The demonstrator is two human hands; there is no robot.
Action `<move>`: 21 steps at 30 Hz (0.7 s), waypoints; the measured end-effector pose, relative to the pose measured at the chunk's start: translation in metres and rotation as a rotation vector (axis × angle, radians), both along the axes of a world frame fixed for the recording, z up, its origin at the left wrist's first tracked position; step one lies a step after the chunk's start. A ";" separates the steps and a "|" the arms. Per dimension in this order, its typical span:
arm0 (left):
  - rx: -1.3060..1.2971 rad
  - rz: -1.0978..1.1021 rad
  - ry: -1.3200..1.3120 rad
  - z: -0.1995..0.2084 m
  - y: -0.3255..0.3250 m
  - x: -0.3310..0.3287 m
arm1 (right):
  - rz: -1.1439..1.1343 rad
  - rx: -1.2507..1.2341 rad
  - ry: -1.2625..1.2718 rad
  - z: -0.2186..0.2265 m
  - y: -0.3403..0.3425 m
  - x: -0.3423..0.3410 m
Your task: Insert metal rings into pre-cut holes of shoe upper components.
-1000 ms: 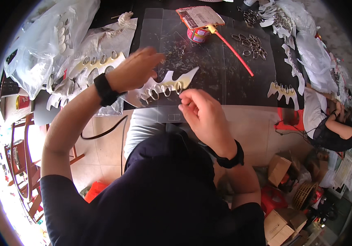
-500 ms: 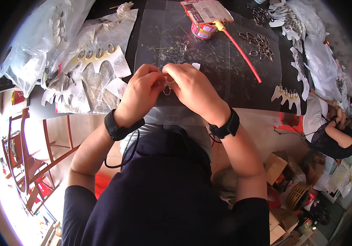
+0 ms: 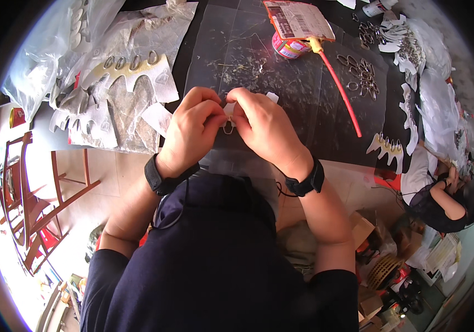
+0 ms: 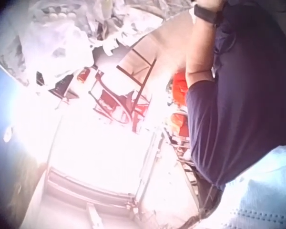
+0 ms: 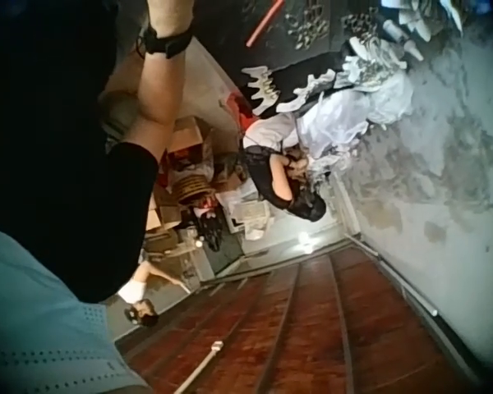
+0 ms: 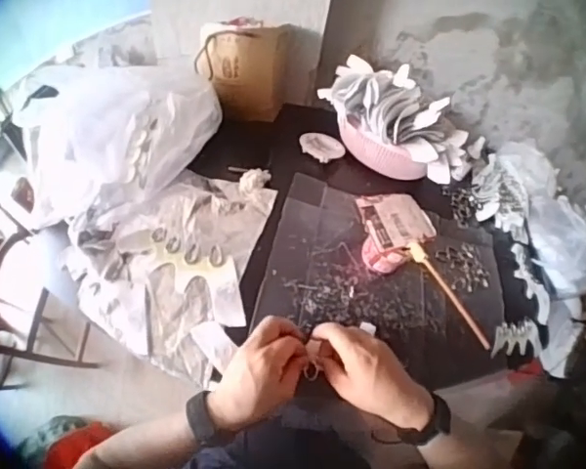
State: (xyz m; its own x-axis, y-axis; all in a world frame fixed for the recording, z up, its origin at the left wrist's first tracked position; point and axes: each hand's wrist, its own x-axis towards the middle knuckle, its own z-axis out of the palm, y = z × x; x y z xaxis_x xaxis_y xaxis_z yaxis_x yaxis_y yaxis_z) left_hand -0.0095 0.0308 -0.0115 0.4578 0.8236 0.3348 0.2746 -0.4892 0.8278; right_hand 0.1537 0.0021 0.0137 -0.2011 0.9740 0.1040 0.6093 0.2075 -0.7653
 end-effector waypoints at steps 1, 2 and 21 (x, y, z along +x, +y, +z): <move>0.025 0.066 0.012 0.000 -0.002 0.002 | -0.024 -0.020 -0.002 -0.001 0.000 -0.001; 0.049 0.130 0.026 0.001 -0.004 0.004 | -0.021 -0.025 0.001 -0.002 -0.001 -0.002; 0.022 0.208 0.137 0.001 -0.009 0.014 | -0.138 -0.042 -0.094 -0.006 0.004 -0.003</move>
State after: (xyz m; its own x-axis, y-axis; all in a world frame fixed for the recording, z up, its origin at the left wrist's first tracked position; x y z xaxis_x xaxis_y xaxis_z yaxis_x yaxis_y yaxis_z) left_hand 0.0047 0.0222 -0.0106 0.3213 0.8981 0.3003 0.4799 -0.4278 0.7659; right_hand 0.1508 0.0063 0.0078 -0.0718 0.9962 0.0492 0.6989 0.0855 -0.7101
